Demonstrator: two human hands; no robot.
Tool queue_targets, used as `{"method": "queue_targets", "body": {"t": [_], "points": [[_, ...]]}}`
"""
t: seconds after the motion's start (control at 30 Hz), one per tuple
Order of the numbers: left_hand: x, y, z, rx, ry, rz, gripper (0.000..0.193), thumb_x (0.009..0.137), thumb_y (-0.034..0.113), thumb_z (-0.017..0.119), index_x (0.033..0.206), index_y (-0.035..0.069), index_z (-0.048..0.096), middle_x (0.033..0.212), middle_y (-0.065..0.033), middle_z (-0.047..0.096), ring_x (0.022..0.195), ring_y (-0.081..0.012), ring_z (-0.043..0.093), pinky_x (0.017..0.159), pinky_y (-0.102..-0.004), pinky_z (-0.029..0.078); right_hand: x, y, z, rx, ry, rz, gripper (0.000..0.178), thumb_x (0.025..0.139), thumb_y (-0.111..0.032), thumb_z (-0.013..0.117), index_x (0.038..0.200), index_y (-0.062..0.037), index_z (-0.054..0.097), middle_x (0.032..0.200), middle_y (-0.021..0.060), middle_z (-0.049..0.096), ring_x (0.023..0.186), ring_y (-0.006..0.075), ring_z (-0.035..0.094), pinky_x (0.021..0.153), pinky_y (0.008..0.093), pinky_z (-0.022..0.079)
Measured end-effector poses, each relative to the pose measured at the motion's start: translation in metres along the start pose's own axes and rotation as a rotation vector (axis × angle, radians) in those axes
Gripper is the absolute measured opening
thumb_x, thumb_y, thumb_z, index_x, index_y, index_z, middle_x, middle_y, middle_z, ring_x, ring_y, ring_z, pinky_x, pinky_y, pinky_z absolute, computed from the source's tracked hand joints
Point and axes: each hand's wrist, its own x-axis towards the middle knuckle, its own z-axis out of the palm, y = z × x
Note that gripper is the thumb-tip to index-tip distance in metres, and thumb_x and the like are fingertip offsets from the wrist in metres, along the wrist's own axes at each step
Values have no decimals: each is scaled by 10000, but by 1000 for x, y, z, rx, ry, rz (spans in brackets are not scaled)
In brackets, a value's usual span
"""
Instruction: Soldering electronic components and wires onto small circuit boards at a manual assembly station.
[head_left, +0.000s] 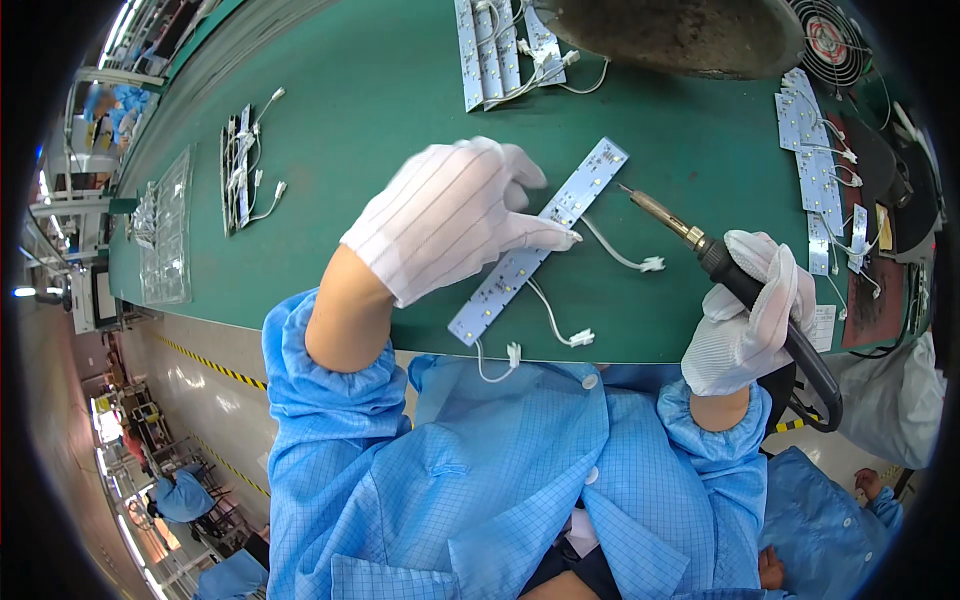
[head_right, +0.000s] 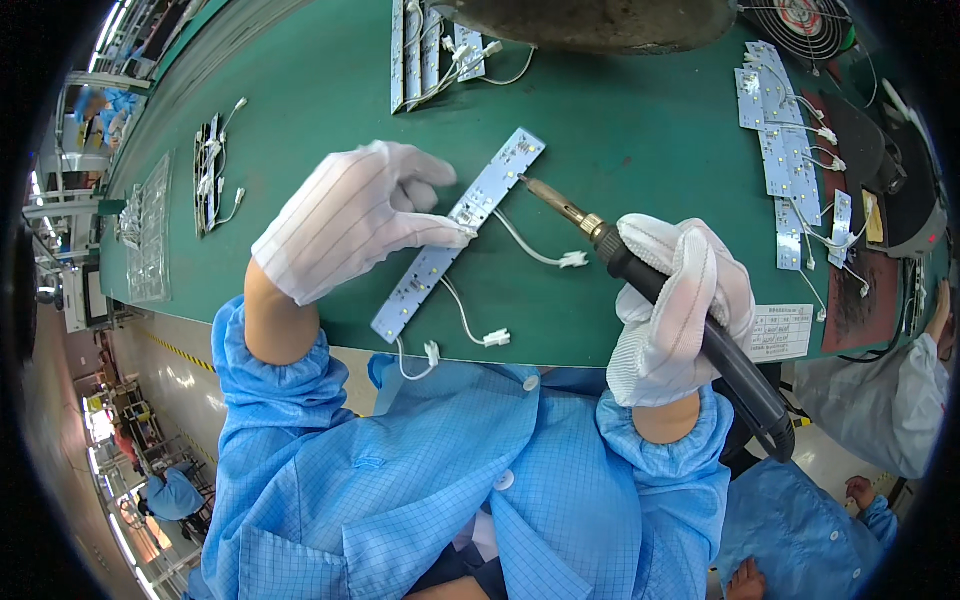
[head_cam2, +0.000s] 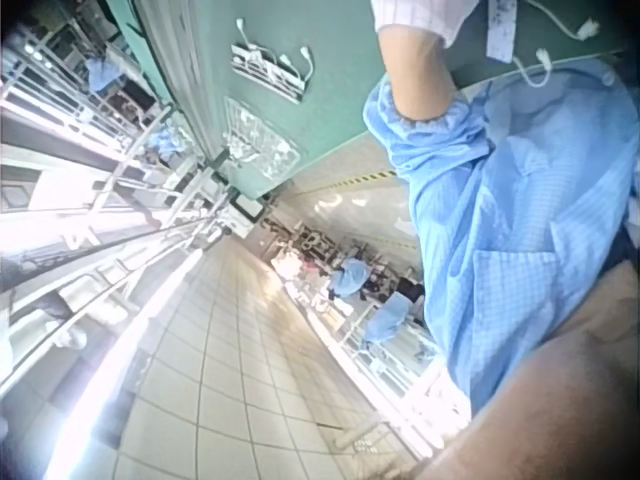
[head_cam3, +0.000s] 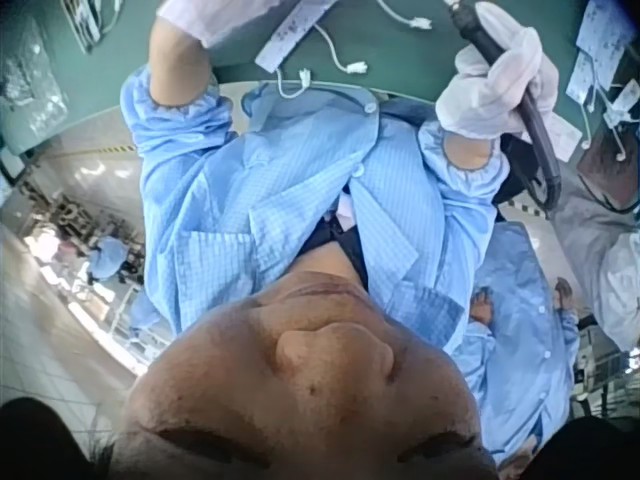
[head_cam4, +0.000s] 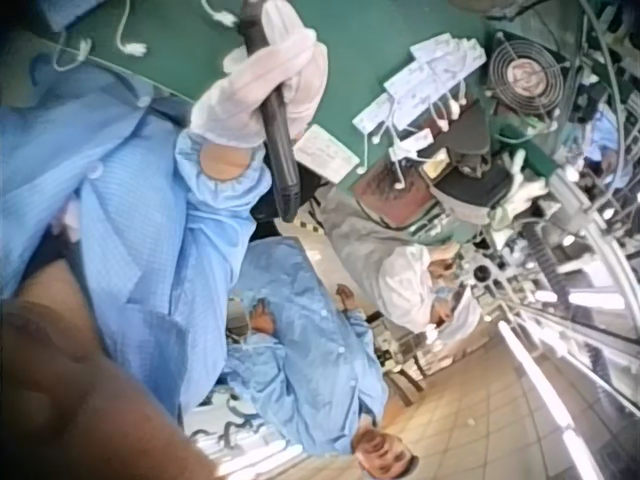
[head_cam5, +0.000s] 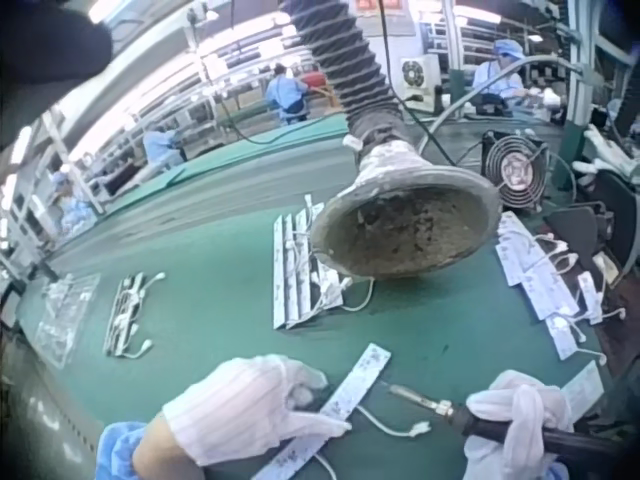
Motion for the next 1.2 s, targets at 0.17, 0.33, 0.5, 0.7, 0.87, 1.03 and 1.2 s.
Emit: {"method": "queue_targets", "body": {"t": [0.17, 0.33, 0.5, 0.7, 0.87, 1.03, 1.2], "points": [[18, 13, 31, 157, 216, 56, 568, 788, 428, 674, 1095, -42, 584, 932, -218, 642, 861, -351, 632, 753, -415, 501, -1, -5, 1, 17, -23, 70, 393, 885, -99, 612, 1169, 64, 395, 1024, 210, 586, 776, 237, 648, 640, 309, 579], [21, 11, 35, -107, 95, 31, 446, 805, 302, 655, 1069, -52, 591, 864, -224, 624, 824, -362, 617, 730, -394, 492, 8, -12, -2, -78, 7, 113, 389, 874, -44, 602, 1199, 44, 408, 937, 167, 621, 763, 233, 645, 662, 313, 565], [11, 3, 33, -537, -21, 16, 406, 844, 229, 647, 1189, 27, 584, 835, -57, 604, 729, -131, 533, 671, -269, 457, 1, -12, -3, 73, -50, 222, 392, 842, 17, 600, 1198, 36, 436, 879, 140, 643, 758, 230, 638, 717, 330, 562], [14, 2, 37, -598, -61, -19, 390, 846, 196, 649, 1199, 42, 586, 820, -11, 575, 715, -86, 495, 647, -233, 429, -2, -8, 1, 153, -23, 111, 416, 829, 53, 607, 1199, 46, 418, 895, 172, 617, 725, 239, 631, 700, 360, 571], [13, -6, 47, -537, 18, 147, 379, 846, 193, 645, 1190, 44, 592, 792, -1, 564, 695, -82, 483, 632, -237, 424, 3, -8, 3, 312, -17, 131, 326, 902, -30, 551, 1185, 53, 413, 909, 189, 598, 698, 235, 624, 618, 339, 587], [11, 1, 42, -375, 67, 170, 391, 835, 224, 642, 1182, 50, 598, 736, -21, 563, 653, -94, 476, 611, -254, 420, -3, -10, 8, 14, 36, 40, 325, 922, -69, 540, 1191, 52, 402, 942, 189, 587, 669, 228, 617, 575, 314, 585], [12, 1, 45, -316, 129, 146, 365, 810, 253, 650, 1082, 11, 619, 854, -181, 615, 727, -335, 588, 677, -394, 481, -4, -9, 5, -26, -26, 52, 344, 921, -83, 551, 1192, 62, 397, 963, 184, 583, 665, 215, 615, 548, 302, 578]]}}
